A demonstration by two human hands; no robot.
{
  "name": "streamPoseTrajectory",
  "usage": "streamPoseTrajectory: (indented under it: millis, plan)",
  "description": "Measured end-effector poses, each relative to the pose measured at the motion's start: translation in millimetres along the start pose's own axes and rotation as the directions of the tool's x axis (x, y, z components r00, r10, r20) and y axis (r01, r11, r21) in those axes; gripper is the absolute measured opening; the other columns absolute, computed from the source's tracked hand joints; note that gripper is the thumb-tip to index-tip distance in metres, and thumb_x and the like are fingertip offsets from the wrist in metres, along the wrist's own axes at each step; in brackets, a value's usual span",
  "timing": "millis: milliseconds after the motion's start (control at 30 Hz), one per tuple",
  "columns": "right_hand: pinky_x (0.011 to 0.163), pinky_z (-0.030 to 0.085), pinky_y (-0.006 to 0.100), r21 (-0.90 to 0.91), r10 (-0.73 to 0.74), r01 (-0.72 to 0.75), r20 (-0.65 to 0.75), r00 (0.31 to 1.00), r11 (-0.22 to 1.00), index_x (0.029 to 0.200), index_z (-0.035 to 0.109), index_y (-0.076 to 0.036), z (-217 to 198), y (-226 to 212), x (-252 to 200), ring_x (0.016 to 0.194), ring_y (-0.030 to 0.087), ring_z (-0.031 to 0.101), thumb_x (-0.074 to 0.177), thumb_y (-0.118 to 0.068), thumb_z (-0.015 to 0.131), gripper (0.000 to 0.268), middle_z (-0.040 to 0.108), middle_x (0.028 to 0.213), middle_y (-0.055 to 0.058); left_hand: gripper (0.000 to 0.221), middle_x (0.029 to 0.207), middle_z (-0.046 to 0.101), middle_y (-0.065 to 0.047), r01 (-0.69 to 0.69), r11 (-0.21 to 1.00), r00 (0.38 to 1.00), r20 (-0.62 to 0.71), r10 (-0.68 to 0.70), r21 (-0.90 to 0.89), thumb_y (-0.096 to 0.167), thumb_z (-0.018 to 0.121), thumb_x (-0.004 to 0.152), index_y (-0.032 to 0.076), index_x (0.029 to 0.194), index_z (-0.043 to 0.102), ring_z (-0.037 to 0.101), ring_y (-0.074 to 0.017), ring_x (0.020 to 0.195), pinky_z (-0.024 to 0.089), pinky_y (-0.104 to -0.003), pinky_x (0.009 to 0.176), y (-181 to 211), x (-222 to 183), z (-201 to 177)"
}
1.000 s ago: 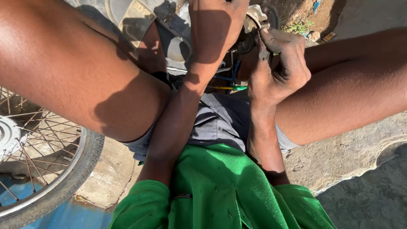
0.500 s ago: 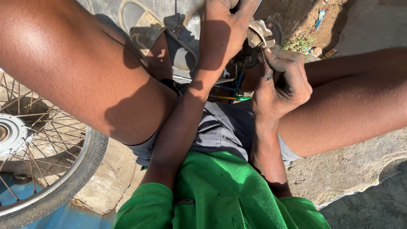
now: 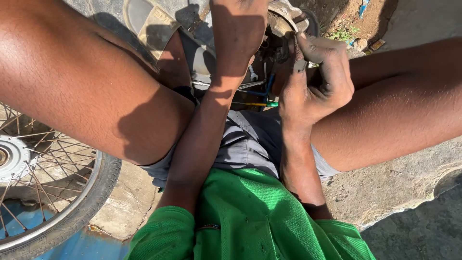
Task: Repairing and cleaning a mechanical motorcycle component, possibly a brake assembly or stator part, using hands and basic tools.
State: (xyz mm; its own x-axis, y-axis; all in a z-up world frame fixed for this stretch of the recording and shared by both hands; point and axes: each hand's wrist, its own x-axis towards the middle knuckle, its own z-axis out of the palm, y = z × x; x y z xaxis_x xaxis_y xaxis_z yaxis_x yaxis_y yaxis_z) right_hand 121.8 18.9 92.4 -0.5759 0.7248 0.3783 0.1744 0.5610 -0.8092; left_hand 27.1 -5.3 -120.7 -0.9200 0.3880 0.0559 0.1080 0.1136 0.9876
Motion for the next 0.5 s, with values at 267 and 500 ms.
streamPoseTrajectory:
  millis: [267,500]
  plan:
    - [0.079,0.053,0.025,0.059,-0.011,0.019,-0.127,0.992,0.998,0.105,0.072,0.006,5.7,10.0,-6.5,0.087,0.016,0.064,0.098,0.003,0.071,0.008,0.070,0.097,0.013,0.025,0.073,0.055,0.001,0.068,0.819,0.986,-0.085,-0.141,-0.570,0.021,0.066,0.107,-0.001,0.094,0.068,0.046,-0.0096,0.065,0.041,-0.031,0.066,83.4,16.5,-17.0]
    - [0.078,0.055,0.028,0.005,-0.106,0.108,-0.162,0.981,0.994,0.100,0.070,0.005,10.0,1.5,-10.6,0.085,0.017,0.066,0.102,0.003,0.072,0.003,0.069,0.095,0.012,0.027,0.076,0.060,-0.001,0.072,0.767,0.983,-0.084,-0.163,-0.638,0.022,0.059,0.105,-0.001,0.093,0.065,0.056,-0.0123,0.062,0.049,-0.036,0.061,141.7,33.1,-38.8]
